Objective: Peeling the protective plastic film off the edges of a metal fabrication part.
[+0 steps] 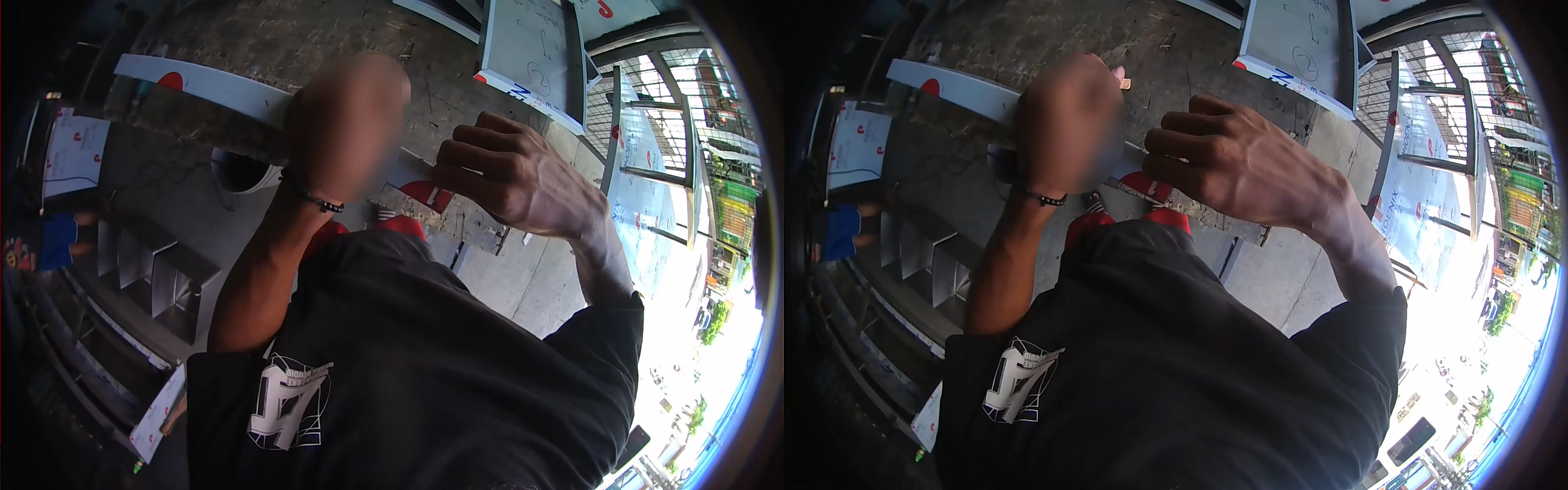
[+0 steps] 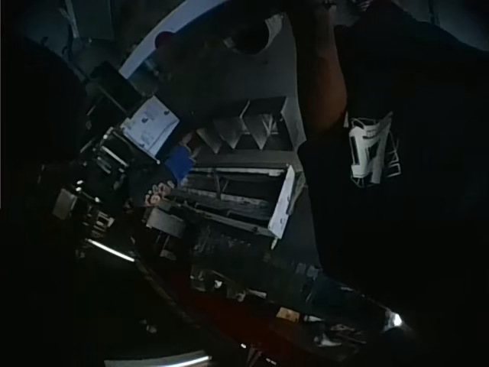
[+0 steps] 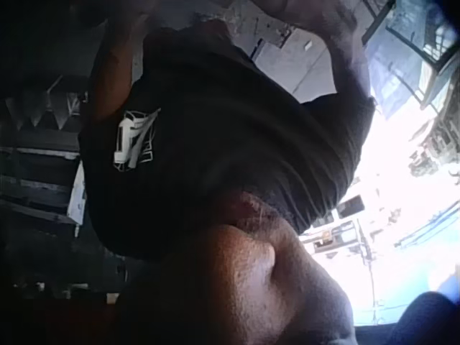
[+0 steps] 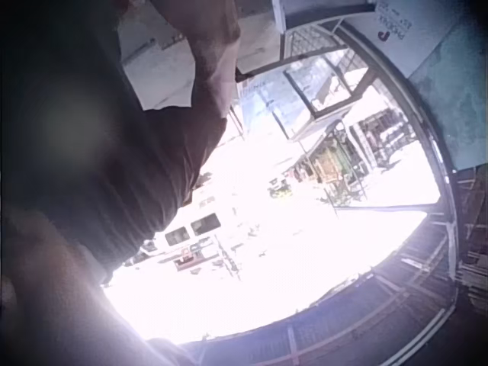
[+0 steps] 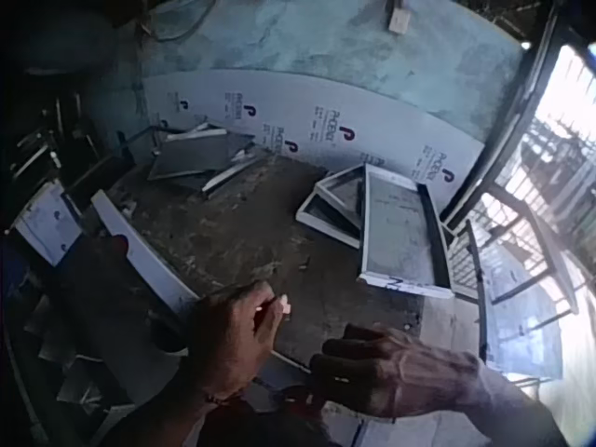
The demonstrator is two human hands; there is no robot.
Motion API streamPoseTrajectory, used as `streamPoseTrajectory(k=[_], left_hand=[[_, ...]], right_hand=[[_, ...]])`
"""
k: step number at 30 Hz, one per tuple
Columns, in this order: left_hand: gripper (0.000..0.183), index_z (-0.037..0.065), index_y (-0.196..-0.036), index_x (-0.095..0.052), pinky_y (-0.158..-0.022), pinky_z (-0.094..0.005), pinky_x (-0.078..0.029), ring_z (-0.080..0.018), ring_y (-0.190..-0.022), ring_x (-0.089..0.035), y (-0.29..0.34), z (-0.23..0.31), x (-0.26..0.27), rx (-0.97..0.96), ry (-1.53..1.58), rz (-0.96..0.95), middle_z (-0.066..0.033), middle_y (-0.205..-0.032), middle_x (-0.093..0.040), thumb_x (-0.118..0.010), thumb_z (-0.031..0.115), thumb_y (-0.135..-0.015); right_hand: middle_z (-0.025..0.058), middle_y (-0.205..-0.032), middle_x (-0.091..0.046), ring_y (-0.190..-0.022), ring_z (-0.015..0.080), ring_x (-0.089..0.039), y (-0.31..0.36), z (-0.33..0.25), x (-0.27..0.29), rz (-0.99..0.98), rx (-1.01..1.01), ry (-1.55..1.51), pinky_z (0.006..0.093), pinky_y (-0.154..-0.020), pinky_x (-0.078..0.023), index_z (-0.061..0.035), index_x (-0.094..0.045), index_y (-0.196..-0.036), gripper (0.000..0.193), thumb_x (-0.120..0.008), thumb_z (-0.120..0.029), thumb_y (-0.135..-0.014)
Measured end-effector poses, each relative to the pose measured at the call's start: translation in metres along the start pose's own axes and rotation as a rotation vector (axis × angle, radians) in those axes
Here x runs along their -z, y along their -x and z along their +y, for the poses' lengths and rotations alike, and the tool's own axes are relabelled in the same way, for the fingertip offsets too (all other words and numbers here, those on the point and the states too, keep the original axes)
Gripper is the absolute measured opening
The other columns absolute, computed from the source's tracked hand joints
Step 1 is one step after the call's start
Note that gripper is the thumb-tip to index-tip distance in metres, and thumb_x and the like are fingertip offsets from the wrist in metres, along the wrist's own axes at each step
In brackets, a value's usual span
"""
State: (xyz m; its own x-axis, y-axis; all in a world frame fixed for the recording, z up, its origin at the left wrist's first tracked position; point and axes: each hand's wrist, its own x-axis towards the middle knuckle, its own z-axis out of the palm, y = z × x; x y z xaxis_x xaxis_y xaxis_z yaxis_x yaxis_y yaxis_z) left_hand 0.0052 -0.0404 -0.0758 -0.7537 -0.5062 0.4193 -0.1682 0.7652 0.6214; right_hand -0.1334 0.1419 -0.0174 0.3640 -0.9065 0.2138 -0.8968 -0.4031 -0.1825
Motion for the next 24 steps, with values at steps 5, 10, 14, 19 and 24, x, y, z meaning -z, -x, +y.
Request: streamPoseTrajectory(k=[5, 10, 14, 19, 24], left_hand=[[0.023, 0.005, -0.089, -0.067, -0.064, -0.0485, -0.053, -0.0387, -0.072, -0.07, 0.003, 0.003, 0.004, 0.041, -0.033, -0.006, -0.0171, -0.075, -0.069, -0.07, 0.025, -0.101], [0.023, 0.004, -0.088, -0.066, -0.066, -0.0492, -0.054, -0.0391, -0.074, -0.07, 0.005, -0.001, 0.0, 0.032, -0.053, 0.027, -0.0181, -0.075, -0.068, -0.07, 0.023, -0.101], [0.025, 0.005, -0.088, -0.067, -0.062, -0.0447, -0.051, -0.0367, -0.072, -0.071, 0.006, 0.0, 0.0, -0.007, -0.043, 0.052, -0.0141, -0.078, -0.072, -0.07, 0.025, -0.102], [0.024, 0.004, -0.087, -0.066, -0.067, -0.0491, -0.054, -0.0391, -0.074, -0.07, 0.007, 0.0, 0.001, 0.036, -0.027, 0.031, -0.0185, -0.075, -0.068, -0.071, 0.023, -0.1], [0.024, 0.004, -0.088, -0.066, -0.067, -0.0494, -0.054, -0.0394, -0.074, -0.07, 0.006, 0.0, 0.0, 0.017, -0.038, 0.032, -0.0186, -0.075, -0.068, -0.071, 0.025, -0.1]], right_hand=[[0.0096, -0.107, -0.064, -0.102, 0.0243, -0.069, 0.003, -0.001, -0.009, -0.103, -0.026, 0.078, 0.0371, -0.095, -0.057, -0.0025, -0.067, -0.109, 0.023, -0.074, -0.012, -0.09], [0.0114, -0.107, -0.065, -0.104, 0.0254, -0.07, 0.016, -0.005, -0.007, -0.103, -0.001, 0.067, 0.0397, -0.095, -0.058, -0.0021, -0.064, -0.106, 0.019, -0.073, -0.011, -0.092], [0.0093, -0.106, -0.066, -0.102, 0.0243, -0.07, 0.028, -0.006, 0.001, -0.02, -0.038, 0.008, 0.0403, -0.086, -0.058, -0.0029, -0.065, -0.106, 0.019, -0.074, -0.011, -0.091], [0.0056, -0.106, -0.069, -0.095, 0.0205, -0.069, 0.015, -0.012, -0.008, 0.116, 0.019, -0.05, 0.0365, -0.079, -0.055, -0.0059, -0.074, -0.105, 0.023, -0.079, -0.016, -0.084], [0.0038, -0.105, -0.07, -0.093, 0.0178, -0.067, 0.011, -0.012, -0.008, 0.1, 0.015, -0.041, 0.0348, -0.079, -0.052, -0.0083, -0.077, -0.099, 0.019, -0.079, -0.016, -0.082]])
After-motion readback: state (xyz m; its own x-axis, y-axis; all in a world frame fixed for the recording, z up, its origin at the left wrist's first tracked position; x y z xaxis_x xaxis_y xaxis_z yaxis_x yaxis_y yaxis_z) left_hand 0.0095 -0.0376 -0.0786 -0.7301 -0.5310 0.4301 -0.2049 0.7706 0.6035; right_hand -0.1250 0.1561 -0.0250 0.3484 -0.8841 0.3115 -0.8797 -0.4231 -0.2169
